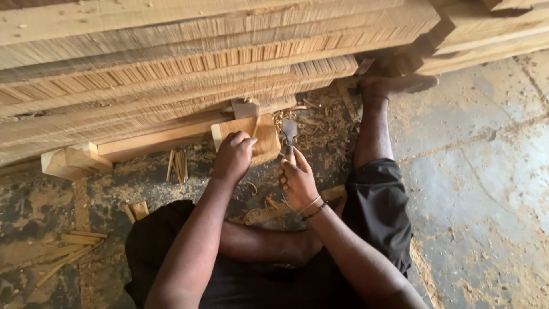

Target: The person carves a wooden block using a chisel, removing shavings from the surface while holding the block with their hands.

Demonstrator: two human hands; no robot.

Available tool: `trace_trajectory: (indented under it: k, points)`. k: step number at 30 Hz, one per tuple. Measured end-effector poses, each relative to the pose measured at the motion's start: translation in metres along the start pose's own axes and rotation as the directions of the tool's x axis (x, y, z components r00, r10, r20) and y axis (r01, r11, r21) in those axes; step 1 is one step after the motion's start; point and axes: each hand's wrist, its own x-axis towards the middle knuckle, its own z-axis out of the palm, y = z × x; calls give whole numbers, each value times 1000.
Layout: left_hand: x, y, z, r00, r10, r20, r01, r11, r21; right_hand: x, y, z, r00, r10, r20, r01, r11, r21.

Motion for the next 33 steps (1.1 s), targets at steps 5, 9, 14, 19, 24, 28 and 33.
trace_trajectory:
  k: [5, 9, 14, 19, 24, 28, 33]
  points:
    - [-8, 2, 4, 995, -93, 26, 92, 995, 44, -2, 7, 10, 999, 27, 23, -24, 993, -112]
    - [-7, 6, 0, 995, -92, -25, 92, 996, 21, -7, 11, 13, 998, 58, 24, -52, 978, -200]
    - [-6, 4, 5, 991, -3, -136, 10, 999, 50, -8, 12, 13, 998, 55, 21, -47, 958, -283]
    - [-15, -6, 21, 993, -13, -119, 31, 989, 144, -10, 15, 8, 998, 37, 52, -21, 960, -279]
    - [-21, -11, 23, 981, -43, -188, 66, 991, 119, -10, 18, 7, 996, 68, 54, -49, 953, -298]
    - [-15, -1, 16, 983, -66, -169, 82, 993, 86, -12, 19, 7, 995, 52, 80, -24, 948, -316]
    - [-9, 17, -4, 971, -6, -238, 3, 1000, -16, -24, 14, 7, 996, 70, 61, -48, 951, -306]
